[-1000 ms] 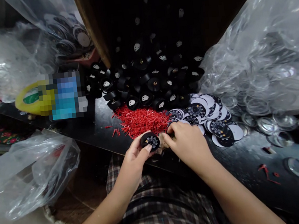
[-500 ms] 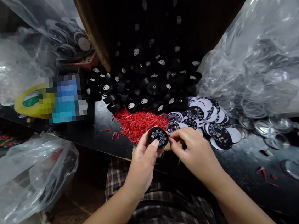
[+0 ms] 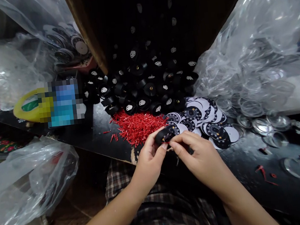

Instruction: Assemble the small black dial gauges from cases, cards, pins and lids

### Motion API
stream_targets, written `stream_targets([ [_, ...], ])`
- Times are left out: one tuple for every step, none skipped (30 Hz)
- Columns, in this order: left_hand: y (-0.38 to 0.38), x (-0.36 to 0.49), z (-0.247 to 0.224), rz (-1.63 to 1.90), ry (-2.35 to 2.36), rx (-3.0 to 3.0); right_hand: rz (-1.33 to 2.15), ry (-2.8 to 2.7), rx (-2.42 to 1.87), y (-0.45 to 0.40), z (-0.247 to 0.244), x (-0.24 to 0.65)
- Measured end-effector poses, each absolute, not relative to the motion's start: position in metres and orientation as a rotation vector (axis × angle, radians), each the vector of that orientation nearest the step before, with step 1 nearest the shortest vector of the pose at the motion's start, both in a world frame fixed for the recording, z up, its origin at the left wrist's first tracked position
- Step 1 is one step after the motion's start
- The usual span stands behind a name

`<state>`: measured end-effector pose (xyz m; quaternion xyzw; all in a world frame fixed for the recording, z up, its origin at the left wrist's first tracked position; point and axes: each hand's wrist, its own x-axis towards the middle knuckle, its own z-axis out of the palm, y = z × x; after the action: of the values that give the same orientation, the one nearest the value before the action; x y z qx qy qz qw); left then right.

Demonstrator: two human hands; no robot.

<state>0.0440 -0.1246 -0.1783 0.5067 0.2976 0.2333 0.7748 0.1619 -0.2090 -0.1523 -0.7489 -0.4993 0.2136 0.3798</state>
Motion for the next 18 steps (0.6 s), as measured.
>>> stream_targets([
  [-0.125,0.043,-0.177,0.504,0.639,1.118,0.537,-1.29,-1.921,-0.21,-0.151,0.162],
  [-0.126,0.043,-0.176,0.502,0.634,1.137,0.527,-1.306,-1.929,-0.21,-0.151,0.162],
  [-0.126,0.042,-0.175,0.498,0.631,1.154,0.513,-1.322,-1.934,-0.211,-0.15,0.162],
  [-0.126,0.042,-0.175,0.493,0.629,1.168,0.499,-1.333,-1.937,-0.211,-0.149,0.162],
  [-0.126,0.042,-0.174,0.487,0.63,1.177,0.488,-1.341,-1.938,-0.211,-0.149,0.162],
  [-0.126,0.041,-0.174,0.484,0.63,1.181,0.482,-1.341,-1.939,-0.211,-0.149,0.162],
  [-0.126,0.041,-0.174,0.483,0.628,1.182,0.482,-1.332,-1.939,-0.211,-0.149,0.162],
  [-0.126,0.041,-0.173,0.484,0.626,1.181,0.495,-1.319,-1.935,-0.211,-0.149,0.162],
  [-0.126,0.04,-0.172,0.483,0.627,1.18,0.519,-1.302,-1.927,-0.211,-0.149,0.162],
  [-0.126,0.04,-0.171,0.48,0.629,1.178,0.55,-1.285,-1.915,-0.211,-0.149,0.162],
  [-0.126,0.039,-0.171,0.473,0.634,1.175,0.575,-1.269,-1.903,-0.212,-0.15,0.161],
  [-0.126,0.039,-0.17,0.468,0.639,1.173,0.594,-1.255,-1.893,-0.212,-0.15,0.161],
  [-0.126,0.039,-0.169,0.466,0.645,1.174,0.603,-1.247,-1.883,-0.212,-0.15,0.16],
  [-0.126,0.038,-0.168,0.471,0.648,1.179,0.598,-1.239,-1.876,-0.213,-0.15,0.16],
  [-0.126,0.038,-0.168,0.479,0.65,1.186,0.582,-1.232,-1.868,-0.213,-0.15,0.159],
  [-0.127,0.038,-0.167,0.488,0.652,1.193,0.567,-1.224,-1.859,-0.214,-0.15,0.158],
  [-0.127,0.038,-0.167,0.492,0.655,1.199,0.553,-1.214,-1.85,-0.214,-0.15,0.157],
  [-0.128,0.038,-0.167,0.495,0.658,1.203,0.546,-1.207,-1.847,-0.215,-0.15,0.156],
])
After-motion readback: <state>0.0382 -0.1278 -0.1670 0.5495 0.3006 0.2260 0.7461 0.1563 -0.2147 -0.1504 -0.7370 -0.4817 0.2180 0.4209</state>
